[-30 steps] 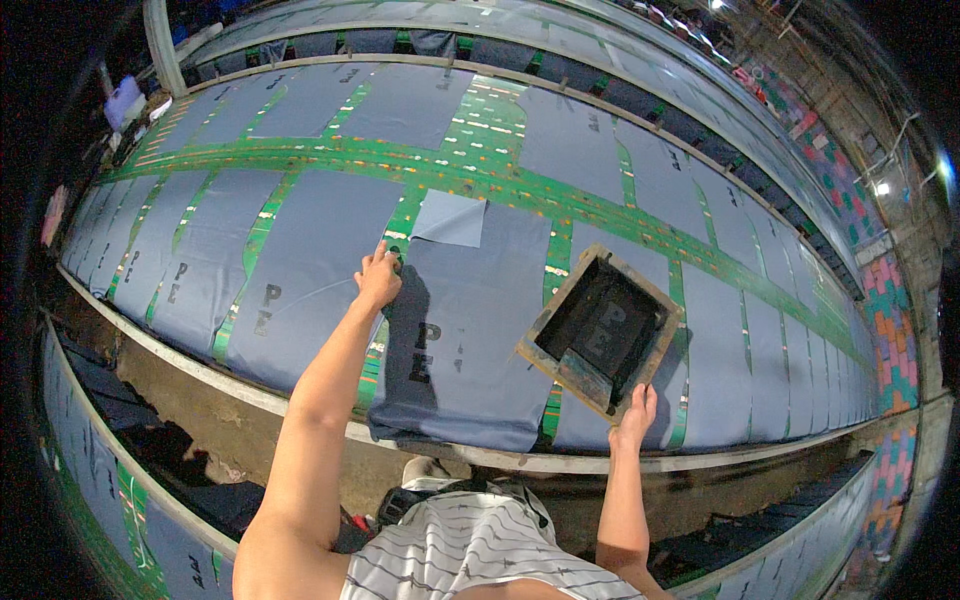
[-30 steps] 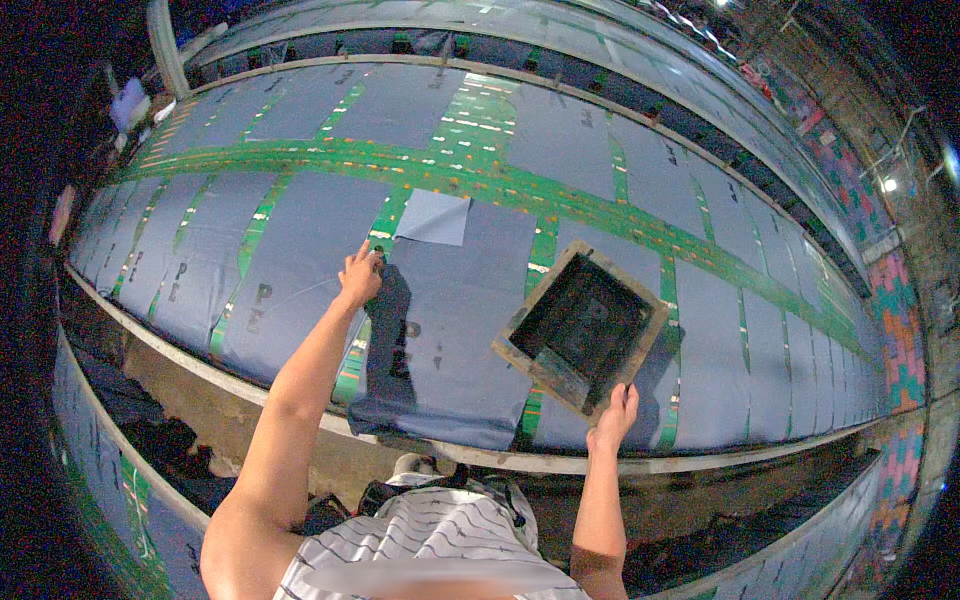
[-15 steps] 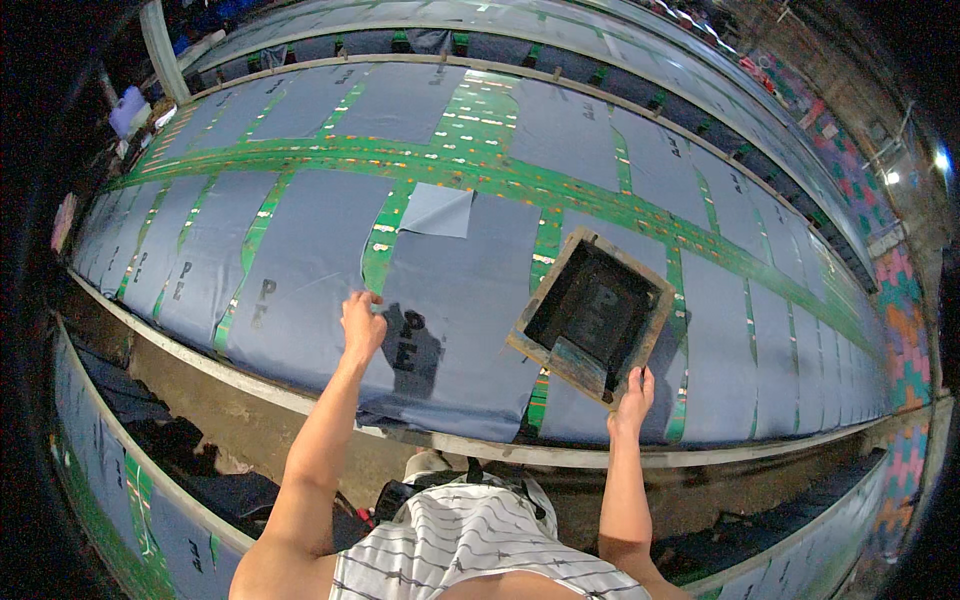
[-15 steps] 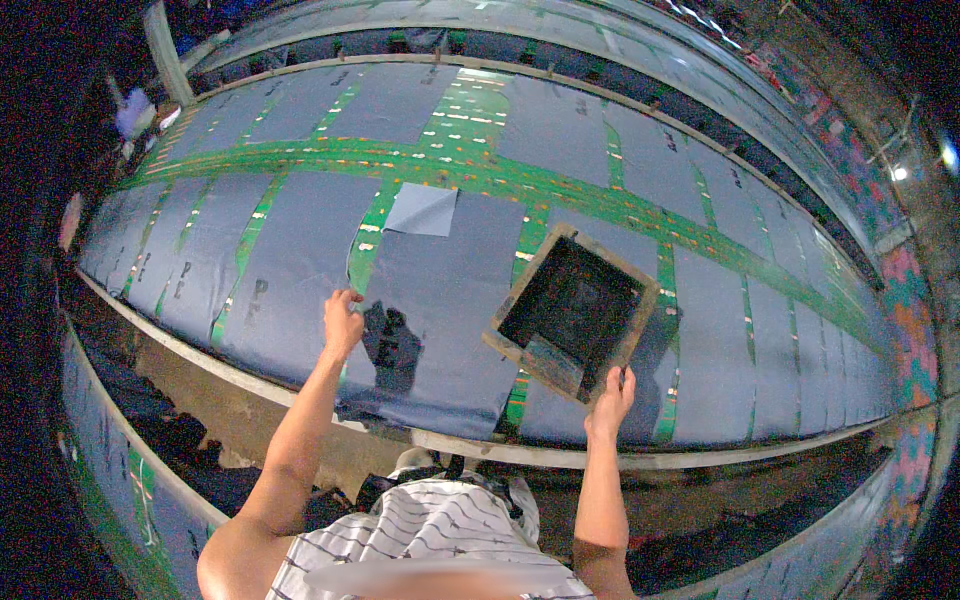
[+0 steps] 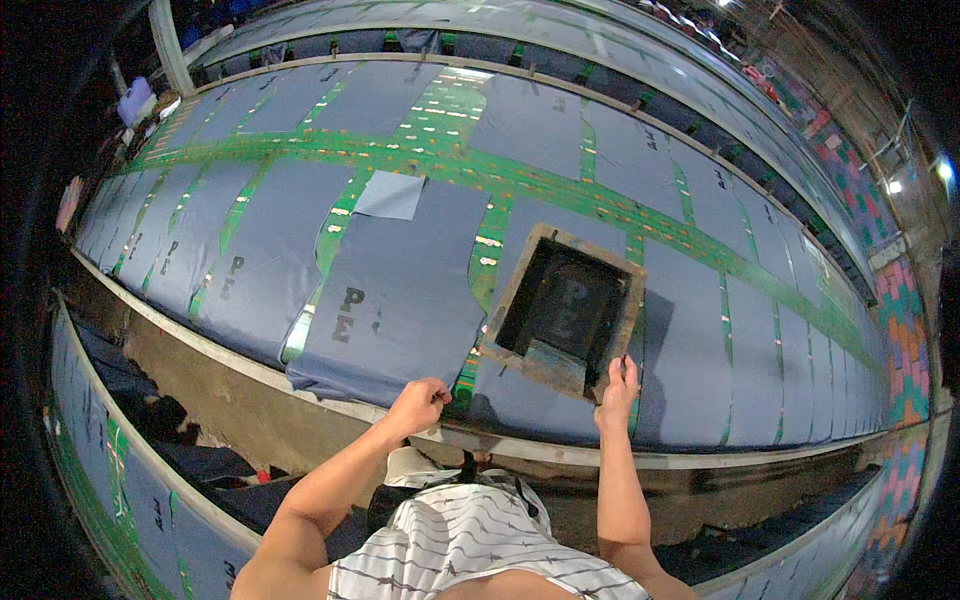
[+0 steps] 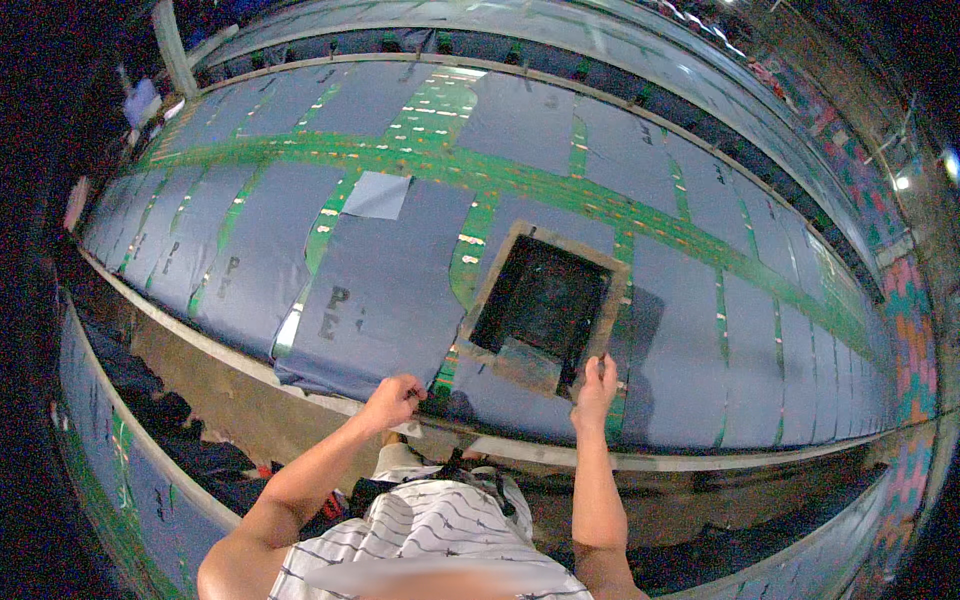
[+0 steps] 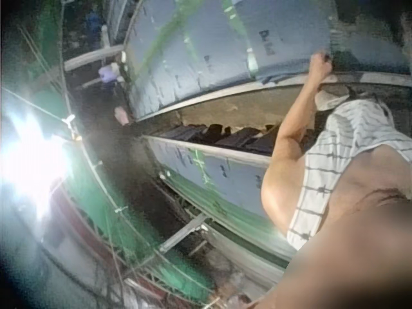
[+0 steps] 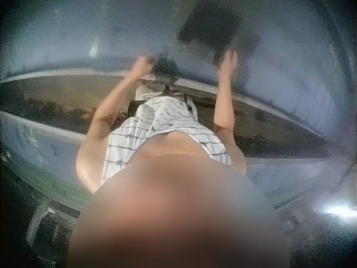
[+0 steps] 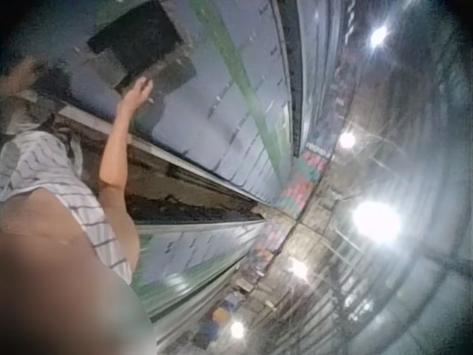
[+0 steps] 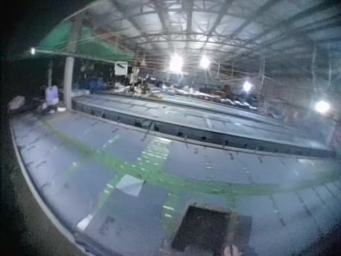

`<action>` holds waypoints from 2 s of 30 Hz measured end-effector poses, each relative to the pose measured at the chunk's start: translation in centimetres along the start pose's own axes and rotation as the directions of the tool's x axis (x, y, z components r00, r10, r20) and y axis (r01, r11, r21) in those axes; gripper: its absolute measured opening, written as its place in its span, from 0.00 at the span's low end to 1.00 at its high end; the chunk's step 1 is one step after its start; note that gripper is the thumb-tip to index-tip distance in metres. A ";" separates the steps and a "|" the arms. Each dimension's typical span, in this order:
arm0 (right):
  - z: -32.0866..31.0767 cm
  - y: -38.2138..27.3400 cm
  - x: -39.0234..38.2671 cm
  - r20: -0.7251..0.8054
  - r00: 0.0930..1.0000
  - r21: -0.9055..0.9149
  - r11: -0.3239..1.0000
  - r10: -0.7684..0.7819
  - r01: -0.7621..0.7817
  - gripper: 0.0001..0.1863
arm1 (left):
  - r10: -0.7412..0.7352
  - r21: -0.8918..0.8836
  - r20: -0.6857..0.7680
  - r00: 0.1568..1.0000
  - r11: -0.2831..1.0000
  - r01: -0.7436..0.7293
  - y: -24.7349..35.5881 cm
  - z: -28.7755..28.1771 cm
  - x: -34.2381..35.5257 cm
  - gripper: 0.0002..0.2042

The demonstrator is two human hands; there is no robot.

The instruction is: The person uses a squeegee to press ink through a screen-printing frame onto gray fabric panels laid on a green table. They repeatedly reposition the frame and pull the squeegee across to transfer the design, occasionally lifting the frame to check the print.

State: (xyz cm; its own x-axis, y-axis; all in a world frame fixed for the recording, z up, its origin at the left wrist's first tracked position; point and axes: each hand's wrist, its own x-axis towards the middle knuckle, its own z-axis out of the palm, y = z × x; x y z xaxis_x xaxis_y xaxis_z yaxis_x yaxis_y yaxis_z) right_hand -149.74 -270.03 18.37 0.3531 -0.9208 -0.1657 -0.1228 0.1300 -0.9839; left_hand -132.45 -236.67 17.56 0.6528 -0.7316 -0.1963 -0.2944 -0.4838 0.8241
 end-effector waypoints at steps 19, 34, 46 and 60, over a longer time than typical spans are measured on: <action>-1.9 6.5 -3.4 0.234 0.972 -0.138 0.989 -0.021 0.055 0.25 | -0.055 -0.424 -0.331 0.942 0.901 -0.096 1.1 6.2 6.8 0.32; -3.3 6.9 -3.9 0.332 0.939 -0.401 0.887 -0.092 0.229 0.27 | 0.059 -0.115 -0.419 0.906 0.987 -0.117 -0.1 7.1 6.5 0.31; -3.4 8.0 -2.9 0.355 0.925 -0.410 0.867 -0.135 0.284 0.22 | 0.007 -0.143 -0.390 0.921 0.987 -0.068 0.0 6.8 6.6 0.31; -2.9 6.9 -3.1 0.369 0.929 -0.484 0.847 -0.029 0.219 0.24 | -0.043 -0.097 -0.324 0.945 0.995 0.012 0.5 6.2 6.6 0.32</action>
State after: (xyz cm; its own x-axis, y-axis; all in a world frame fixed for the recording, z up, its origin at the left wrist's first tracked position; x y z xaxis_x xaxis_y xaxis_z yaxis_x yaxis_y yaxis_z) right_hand -154.42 -267.35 12.33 0.6739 -0.7234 -0.1498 -0.4754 -0.2695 -0.8375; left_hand -132.59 -244.70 13.34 0.8559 -0.5149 -0.0486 -0.2175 -0.4437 0.8694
